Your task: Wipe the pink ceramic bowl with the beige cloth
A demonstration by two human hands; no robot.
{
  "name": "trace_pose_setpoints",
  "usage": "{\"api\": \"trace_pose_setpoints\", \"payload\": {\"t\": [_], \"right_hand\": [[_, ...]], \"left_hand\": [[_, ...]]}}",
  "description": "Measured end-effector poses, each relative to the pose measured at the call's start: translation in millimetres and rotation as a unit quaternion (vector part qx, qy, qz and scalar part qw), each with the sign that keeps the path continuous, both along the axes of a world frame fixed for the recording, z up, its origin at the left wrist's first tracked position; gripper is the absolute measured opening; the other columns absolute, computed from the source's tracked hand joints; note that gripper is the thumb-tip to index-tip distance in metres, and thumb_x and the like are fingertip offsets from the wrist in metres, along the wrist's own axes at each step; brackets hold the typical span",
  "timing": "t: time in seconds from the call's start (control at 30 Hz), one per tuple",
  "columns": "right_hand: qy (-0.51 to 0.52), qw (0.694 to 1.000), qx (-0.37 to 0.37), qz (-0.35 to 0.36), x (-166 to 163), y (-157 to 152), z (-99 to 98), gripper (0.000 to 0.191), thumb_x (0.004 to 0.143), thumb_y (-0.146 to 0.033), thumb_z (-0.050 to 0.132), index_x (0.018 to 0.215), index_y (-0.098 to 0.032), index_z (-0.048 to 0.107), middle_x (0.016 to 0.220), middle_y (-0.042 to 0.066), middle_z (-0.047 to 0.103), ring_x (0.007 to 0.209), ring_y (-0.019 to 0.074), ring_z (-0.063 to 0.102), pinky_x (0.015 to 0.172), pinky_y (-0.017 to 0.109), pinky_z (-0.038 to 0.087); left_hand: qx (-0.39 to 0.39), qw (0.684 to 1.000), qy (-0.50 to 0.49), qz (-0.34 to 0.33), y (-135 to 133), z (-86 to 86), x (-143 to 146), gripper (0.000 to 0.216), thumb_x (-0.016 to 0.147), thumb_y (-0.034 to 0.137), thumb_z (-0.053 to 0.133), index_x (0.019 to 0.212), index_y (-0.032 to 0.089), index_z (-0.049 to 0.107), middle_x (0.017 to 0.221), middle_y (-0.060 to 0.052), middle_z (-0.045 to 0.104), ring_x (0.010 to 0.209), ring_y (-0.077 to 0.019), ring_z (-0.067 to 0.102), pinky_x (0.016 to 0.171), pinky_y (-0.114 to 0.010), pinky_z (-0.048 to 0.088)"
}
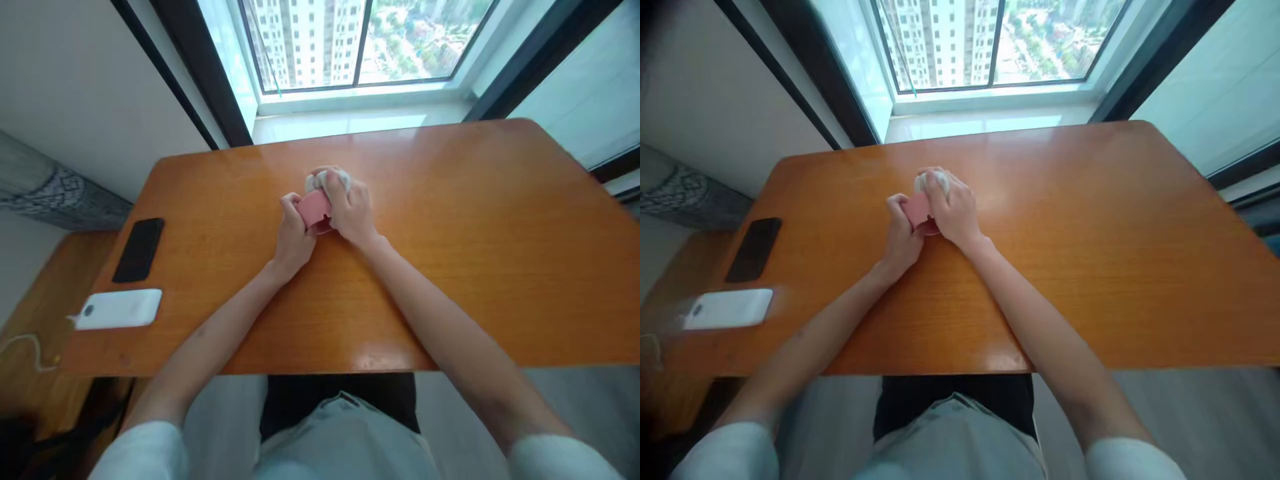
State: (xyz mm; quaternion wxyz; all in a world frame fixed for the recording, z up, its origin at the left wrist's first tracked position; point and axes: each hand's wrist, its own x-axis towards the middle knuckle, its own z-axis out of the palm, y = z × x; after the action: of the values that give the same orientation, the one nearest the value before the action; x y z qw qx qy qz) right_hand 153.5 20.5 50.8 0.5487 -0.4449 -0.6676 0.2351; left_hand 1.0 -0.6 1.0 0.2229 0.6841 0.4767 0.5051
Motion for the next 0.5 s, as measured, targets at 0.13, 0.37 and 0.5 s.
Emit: {"api": "trace_pose_setpoints", "payload": {"t": [0.13,0.37,0.5], "right_hand": [[0.145,0.987,-0.066,0.002,11,16,-34.9,0.08,0.109,-0.081,0.022,0.118,-0.027,0.08,0.121,0.009,0.084,0.116,0.0271,0.078,0.106,0.047,0.061],[-0.078,0.996,-0.015,-0.039,1,-11,5.7,0.058,0.116,-0.063,0.032,0.13,-0.026,0.075,0.136,0.011,0.079,0.124,0.0283,0.072,0.111,0.047,0.055],[-0.34,0.937,0.041,-0.075,-21,-38,36.9,0.046,0.116,-0.046,0.042,0.145,-0.021,0.066,0.153,0.017,0.069,0.137,0.0381,0.061,0.122,0.06,0.044]], "left_hand": [[-0.004,1.0,-0.011,0.011,-1,1.2,1,0.043,0.099,0.027,0.072,0.122,0.029,0.036,0.114,-0.003,0.059,0.091,-0.0168,0.061,0.077,-0.032,0.049],[-0.004,1.0,0.0,0.022,-1,1.3,-2,0.04,0.103,0.038,0.071,0.126,0.03,0.039,0.112,-0.005,0.062,0.085,-0.0196,0.063,0.073,-0.035,0.053],[0.026,0.999,0.032,-0.002,4,-5.3,-5,0.041,0.106,0.046,0.069,0.134,0.03,0.045,0.133,-0.011,0.061,0.115,-0.0276,0.067,0.095,-0.046,0.06]]}}
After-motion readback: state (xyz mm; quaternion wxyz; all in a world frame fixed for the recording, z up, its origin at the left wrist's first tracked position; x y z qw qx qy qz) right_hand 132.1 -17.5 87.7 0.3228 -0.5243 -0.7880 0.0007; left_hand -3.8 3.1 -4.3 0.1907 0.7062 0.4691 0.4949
